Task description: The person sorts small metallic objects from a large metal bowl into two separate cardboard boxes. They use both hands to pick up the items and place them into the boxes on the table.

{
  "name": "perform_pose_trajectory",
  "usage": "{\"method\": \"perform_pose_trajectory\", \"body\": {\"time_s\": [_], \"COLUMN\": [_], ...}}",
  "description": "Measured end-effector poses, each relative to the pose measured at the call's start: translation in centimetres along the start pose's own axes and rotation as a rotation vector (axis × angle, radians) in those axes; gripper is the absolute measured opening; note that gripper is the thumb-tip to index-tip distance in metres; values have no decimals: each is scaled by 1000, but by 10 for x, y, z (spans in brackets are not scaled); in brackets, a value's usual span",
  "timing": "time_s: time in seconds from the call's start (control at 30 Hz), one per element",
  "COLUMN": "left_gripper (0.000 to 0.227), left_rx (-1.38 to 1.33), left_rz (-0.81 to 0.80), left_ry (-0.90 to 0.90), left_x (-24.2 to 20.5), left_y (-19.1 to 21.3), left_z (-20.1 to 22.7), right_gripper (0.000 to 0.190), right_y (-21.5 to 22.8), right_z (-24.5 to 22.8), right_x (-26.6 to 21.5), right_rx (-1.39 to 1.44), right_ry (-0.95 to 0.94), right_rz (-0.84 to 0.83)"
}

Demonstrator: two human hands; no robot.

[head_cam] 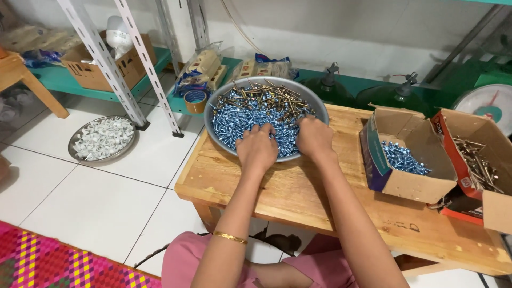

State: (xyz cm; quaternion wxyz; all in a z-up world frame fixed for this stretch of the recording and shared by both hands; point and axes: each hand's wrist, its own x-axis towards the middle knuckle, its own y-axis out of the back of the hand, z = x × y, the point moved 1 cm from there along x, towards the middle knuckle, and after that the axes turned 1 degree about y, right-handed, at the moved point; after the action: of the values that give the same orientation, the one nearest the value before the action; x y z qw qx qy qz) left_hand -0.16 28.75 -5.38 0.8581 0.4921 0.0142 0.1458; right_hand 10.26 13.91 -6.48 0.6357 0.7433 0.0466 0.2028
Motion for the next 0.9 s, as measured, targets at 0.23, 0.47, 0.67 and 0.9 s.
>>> {"method": "perform_pose_trajectory", "body": {"time_s": [0.23,0.47,0.67,0.9], "left_gripper": [20,16,12,23], "left_rx": [-21,-57,-76,-199], "left_rz": [16,62,159,292], "left_ry": [0,20,22,6], "left_x": [3,3,3,-6], "left_y": [-11,-10,-16,-8], "left_z": [-4,-3,-4,-2], "right_gripper": [42,36,20,19], "right_y": [26,29,5,31], "right_z": [-24,-25,-5,-16], "right_x": [-21,-26,-24,-46], "right_rx": [6,75,160,325], "right_ry": [-33,-41,-34,-6], "right_rz": [-96,-12,140,221]}}
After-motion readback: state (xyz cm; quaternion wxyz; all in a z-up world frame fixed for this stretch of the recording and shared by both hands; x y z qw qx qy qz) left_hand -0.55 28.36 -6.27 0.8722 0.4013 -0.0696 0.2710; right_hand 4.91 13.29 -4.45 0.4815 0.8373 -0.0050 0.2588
